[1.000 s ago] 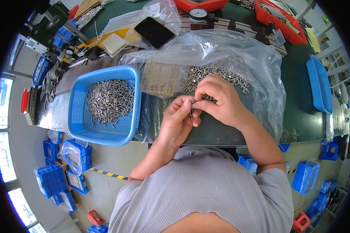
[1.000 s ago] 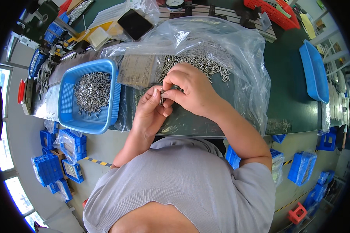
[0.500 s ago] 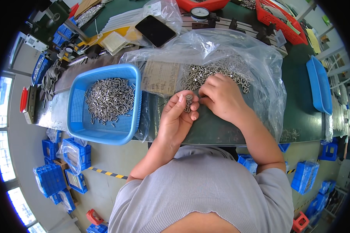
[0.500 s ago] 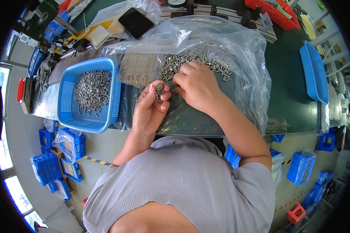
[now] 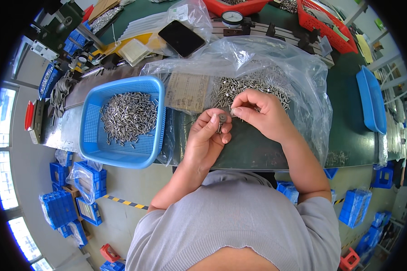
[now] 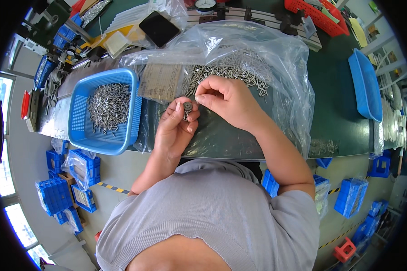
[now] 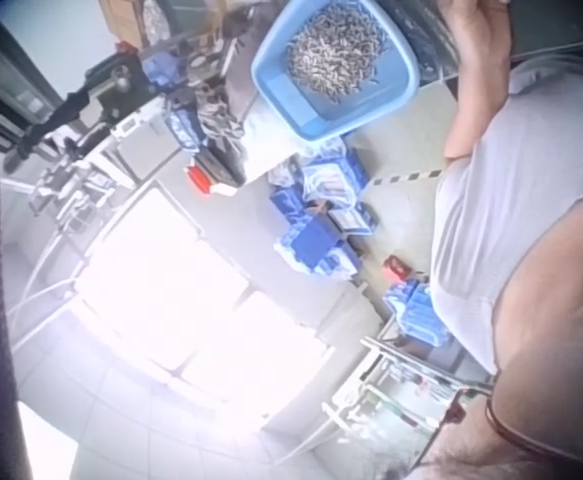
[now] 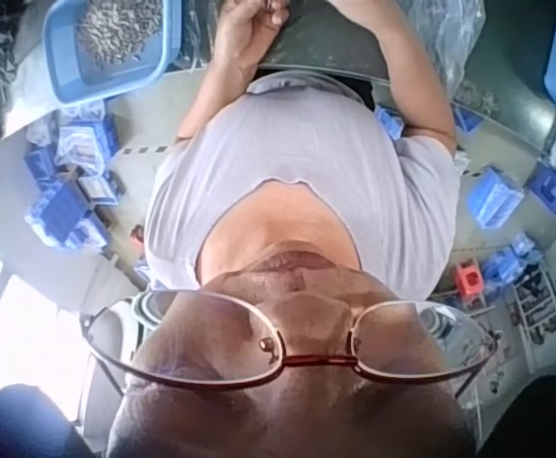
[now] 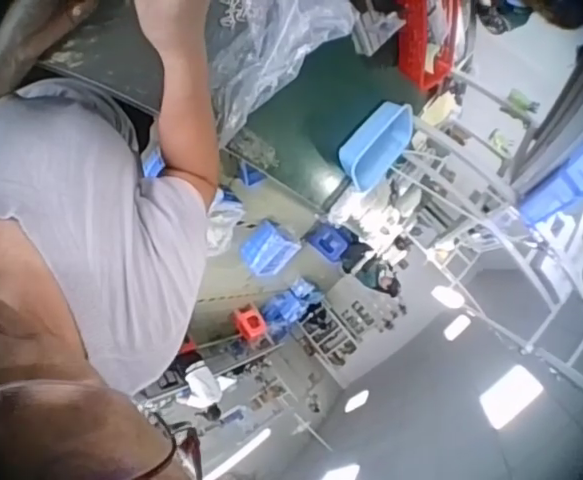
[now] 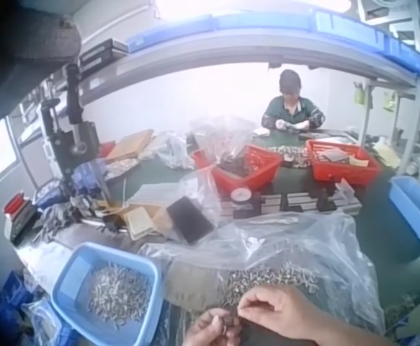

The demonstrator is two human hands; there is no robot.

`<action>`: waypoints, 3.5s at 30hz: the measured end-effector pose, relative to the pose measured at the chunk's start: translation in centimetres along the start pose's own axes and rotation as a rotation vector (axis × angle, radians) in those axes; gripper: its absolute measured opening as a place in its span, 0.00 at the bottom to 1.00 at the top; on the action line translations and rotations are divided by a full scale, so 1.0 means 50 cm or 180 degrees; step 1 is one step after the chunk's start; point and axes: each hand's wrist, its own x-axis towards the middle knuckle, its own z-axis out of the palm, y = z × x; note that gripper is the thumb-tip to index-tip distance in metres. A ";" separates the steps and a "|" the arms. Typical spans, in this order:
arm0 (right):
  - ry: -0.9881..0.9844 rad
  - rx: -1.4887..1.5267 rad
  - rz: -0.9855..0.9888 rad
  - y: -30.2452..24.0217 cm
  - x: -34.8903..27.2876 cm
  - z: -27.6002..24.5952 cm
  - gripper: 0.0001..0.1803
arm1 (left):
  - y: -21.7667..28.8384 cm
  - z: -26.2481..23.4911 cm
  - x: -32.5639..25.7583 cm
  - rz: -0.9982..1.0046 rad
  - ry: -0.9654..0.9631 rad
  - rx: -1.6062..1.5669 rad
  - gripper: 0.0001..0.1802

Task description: Assembling small metal components by manually inserting pins into circular parts at a workstation.

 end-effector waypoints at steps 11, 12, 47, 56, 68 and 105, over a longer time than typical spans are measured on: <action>0.0030 0.0351 -0.0665 0.014 0.005 0.022 0.03 | -0.001 0.004 0.000 -0.0061 0.0048 0.0074 0.10; 0.0070 0.0274 -0.0713 0.014 0.006 0.023 0.04 | 0.000 0.005 0.000 -0.0066 0.0052 0.0086 0.10; 0.0501 -0.1546 -0.0981 0.041 0.018 -0.008 0.05 | 0.002 -0.007 0.003 0.0079 0.0008 -0.0160 0.11; 0.0471 -0.2532 -0.1228 0.049 0.025 0.024 0.08 | 0.004 -0.007 0.003 0.0103 -0.0074 -0.0238 0.11; 0.0219 -0.2325 -0.1169 0.049 0.018 0.019 0.07 | 0.004 -0.007 0.003 0.0095 -0.0061 -0.0237 0.10; 0.0251 -0.0790 -0.1702 0.011 0.014 0.018 0.05 | 0.000 -0.006 -0.003 0.0069 0.0025 -0.0123 0.09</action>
